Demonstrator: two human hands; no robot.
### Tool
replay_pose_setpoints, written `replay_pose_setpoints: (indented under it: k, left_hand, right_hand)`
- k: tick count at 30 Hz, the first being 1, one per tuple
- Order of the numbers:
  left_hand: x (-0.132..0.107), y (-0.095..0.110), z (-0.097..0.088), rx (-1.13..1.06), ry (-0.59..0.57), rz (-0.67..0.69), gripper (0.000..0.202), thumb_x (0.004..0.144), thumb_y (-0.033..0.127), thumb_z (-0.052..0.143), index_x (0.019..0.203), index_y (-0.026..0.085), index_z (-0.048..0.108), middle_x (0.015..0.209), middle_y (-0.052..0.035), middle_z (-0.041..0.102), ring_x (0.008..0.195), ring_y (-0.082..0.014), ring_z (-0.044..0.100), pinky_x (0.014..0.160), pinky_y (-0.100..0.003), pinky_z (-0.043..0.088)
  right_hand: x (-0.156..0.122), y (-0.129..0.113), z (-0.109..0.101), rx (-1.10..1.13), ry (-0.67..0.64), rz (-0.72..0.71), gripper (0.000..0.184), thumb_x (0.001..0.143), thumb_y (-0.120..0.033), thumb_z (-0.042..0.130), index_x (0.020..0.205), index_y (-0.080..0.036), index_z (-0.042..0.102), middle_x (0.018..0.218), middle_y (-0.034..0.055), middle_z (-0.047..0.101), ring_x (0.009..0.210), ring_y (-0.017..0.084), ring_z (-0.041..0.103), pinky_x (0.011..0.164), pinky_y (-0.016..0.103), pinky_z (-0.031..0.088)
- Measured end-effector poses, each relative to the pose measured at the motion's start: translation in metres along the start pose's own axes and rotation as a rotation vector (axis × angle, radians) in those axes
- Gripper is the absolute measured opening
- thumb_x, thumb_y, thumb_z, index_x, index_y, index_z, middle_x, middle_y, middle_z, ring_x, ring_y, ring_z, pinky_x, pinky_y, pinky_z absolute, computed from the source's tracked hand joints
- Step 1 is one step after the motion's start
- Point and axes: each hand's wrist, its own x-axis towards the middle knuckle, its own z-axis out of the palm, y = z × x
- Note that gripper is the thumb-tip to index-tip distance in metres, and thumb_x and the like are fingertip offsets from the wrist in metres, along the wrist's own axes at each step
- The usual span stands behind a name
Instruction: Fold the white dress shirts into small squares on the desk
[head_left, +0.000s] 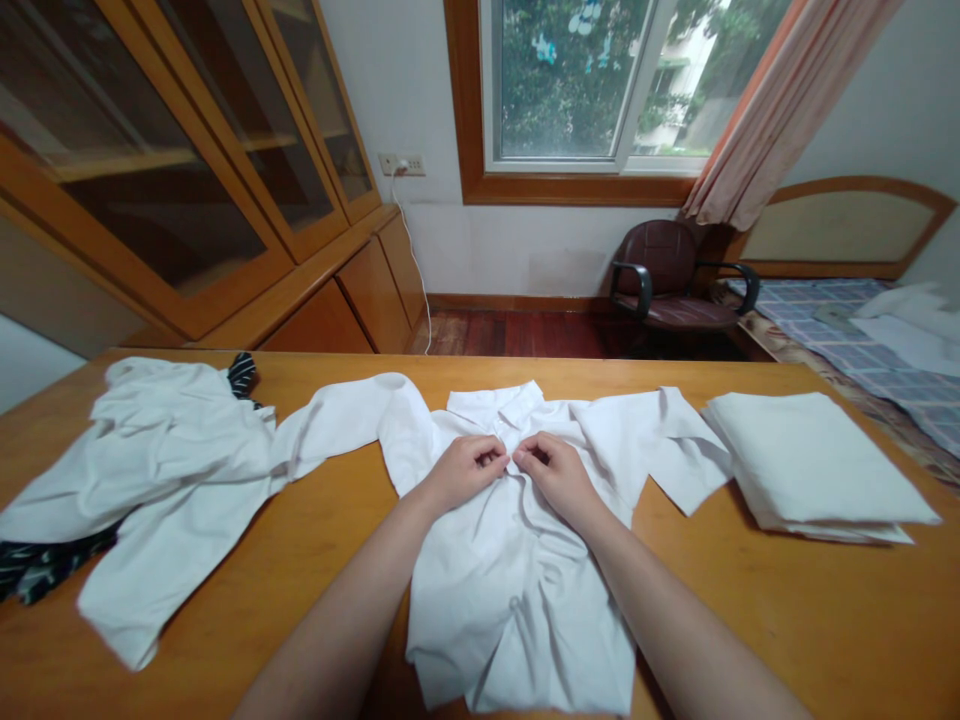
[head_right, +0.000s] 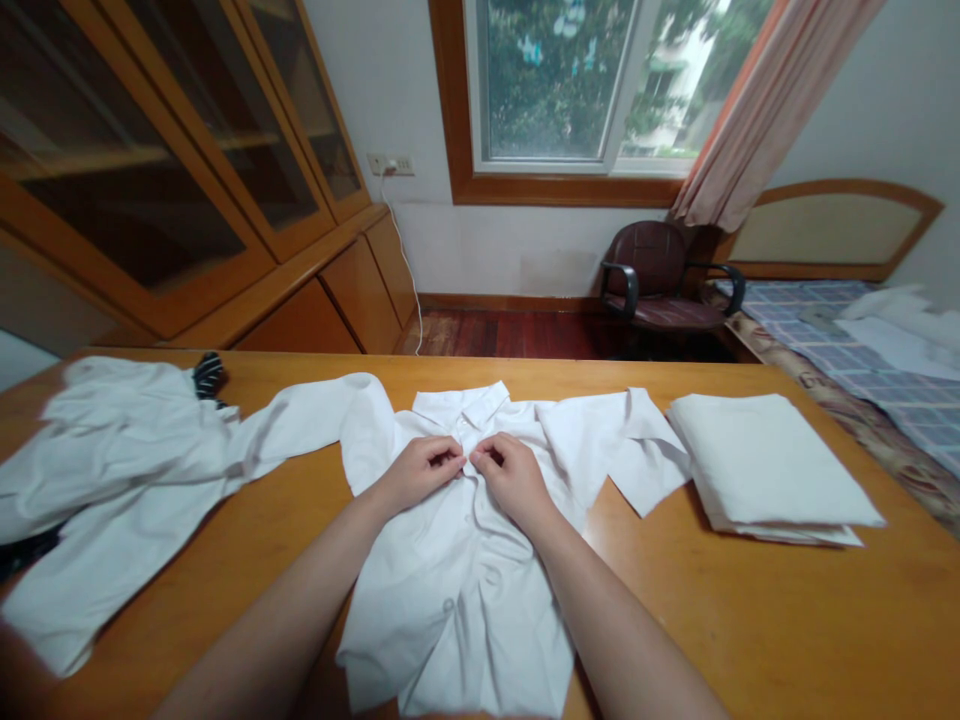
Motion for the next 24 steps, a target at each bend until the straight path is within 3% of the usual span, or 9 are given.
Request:
replay_pose_setpoints:
  k: [24]
  left_hand:
    - [0.0011,0.0077,-0.0024,-0.025,0.013,-0.026,0.02,0.087,0.027,0.059,0.07,0.017,0.065,0.064,0.0023,0.065,0.062,-0.0116,0.056,0.061,-0.022,0.041]
  right_hand:
    - [-0.0012,-0.0045,-0.0007,0.009,0.013,0.008,0.012,0.083,-0.028,0.063,0.075,-0.02,0.068,0.074,0.0011,0.067,0.071,0.017,0.058,0.068,0.028,0.042]
